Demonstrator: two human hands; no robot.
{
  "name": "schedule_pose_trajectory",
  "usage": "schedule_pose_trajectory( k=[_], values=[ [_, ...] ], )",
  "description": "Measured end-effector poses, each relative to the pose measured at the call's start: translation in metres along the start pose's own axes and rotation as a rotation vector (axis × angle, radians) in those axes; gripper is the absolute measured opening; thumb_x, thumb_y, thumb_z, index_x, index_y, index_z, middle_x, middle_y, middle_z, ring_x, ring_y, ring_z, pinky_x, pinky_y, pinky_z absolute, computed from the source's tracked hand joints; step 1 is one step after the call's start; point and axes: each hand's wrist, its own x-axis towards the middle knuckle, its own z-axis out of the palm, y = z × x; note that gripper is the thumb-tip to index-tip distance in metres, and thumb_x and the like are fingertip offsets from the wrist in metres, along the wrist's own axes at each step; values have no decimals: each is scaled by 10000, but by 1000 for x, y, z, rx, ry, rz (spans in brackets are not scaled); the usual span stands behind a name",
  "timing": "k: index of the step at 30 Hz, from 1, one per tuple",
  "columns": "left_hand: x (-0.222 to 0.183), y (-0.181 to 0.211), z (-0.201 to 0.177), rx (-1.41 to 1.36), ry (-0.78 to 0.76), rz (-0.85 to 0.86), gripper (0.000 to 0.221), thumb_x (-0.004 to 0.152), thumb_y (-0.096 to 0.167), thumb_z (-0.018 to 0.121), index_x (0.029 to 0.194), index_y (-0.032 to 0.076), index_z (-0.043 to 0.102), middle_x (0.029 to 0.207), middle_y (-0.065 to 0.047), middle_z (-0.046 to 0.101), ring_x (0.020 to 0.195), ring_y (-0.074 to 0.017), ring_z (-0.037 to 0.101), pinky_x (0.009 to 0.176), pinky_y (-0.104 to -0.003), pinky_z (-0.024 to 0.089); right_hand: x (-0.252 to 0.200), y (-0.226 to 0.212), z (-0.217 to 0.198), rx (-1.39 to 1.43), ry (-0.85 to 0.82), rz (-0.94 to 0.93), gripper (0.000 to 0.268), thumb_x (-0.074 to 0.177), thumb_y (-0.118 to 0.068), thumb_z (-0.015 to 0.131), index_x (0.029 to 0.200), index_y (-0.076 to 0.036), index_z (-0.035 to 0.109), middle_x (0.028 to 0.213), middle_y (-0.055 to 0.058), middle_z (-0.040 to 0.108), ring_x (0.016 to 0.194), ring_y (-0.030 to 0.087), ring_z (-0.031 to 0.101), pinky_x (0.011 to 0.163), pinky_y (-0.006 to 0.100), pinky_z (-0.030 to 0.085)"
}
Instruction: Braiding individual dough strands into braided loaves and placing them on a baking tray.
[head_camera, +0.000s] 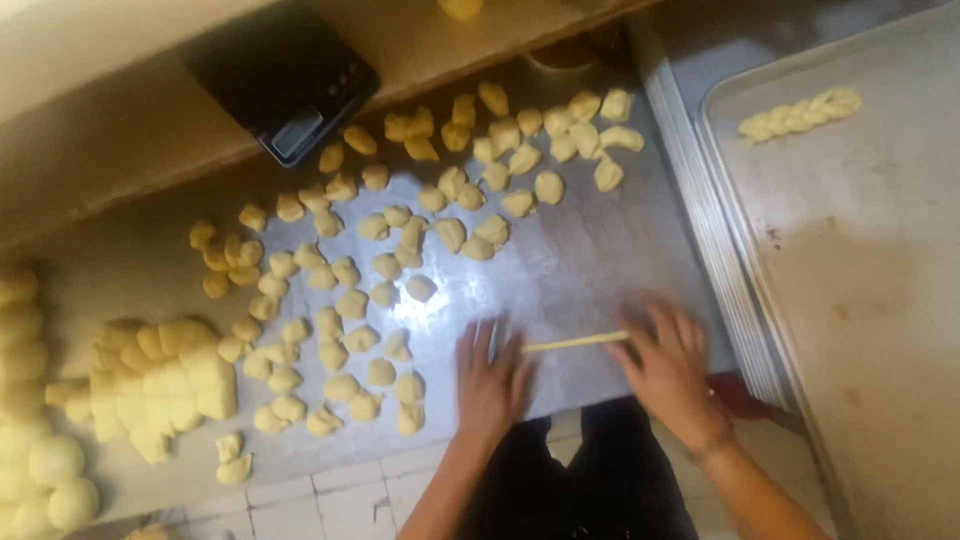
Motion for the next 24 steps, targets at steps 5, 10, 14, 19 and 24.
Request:
schedule_pose_trajectory(
  k=[5, 10, 14, 19, 24],
  values=[
    [27, 43, 51, 145, -94, -14, 640, 1059, 255, 592, 1636, 37, 421, 1738, -175, 308, 1636, -363, 277, 1353, -472, 243, 14, -28, 71, 388, -65, 71, 519, 1120, -222, 396, 1620, -92, 349, 1704, 203, 343, 1622, 399, 270, 1334, 600, 214],
    [-42, 44, 19, 155, -235, -30, 716, 948, 426, 608, 1578, 160, 397, 1669, -188, 249, 1529, -442, 225, 1180, -645, 160, -44, -22, 29, 125, -130, -116, 685, 929, -511, 465, 1546, -242, 341, 1632, 167, 266, 1488, 448, 212, 1149, 702, 140],
    [19, 28, 20, 333, -273, -55, 695, 920, 434, 583, 1568, 255, 410, 1669, -145, 250, 1533, -424, 214, 1132, -732, 99, 17, -6, 28, 10, -214, -164, 624, 937, -522, 488, 1525, -330, 410, 1626, 129, 309, 1481, 455, 222, 1145, 717, 162],
    [46, -19, 5, -120, -105, -133, 506, 1051, 397, 533, 1519, 209, 500, 1610, -170, 408, 1519, -414, 293, 1177, -696, 113, 70, 25, -8, 136, -194, -171, 582, 942, -427, 571, 1476, -200, 530, 1510, 128, 509, 1409, 395, 398, 1110, 565, 330],
    [-21, -12, -17, -281, -34, -373, 522, 930, 138, 587, 1441, 237, 635, 1203, -147, 659, 1158, -353, 619, 1038, -426, 500, 42, 40, -16, 59, -342, -24, 389, 940, -193, 679, 1324, -132, 692, 1187, 114, 710, 1119, 279, 653, 931, 394, 540]
  ],
)
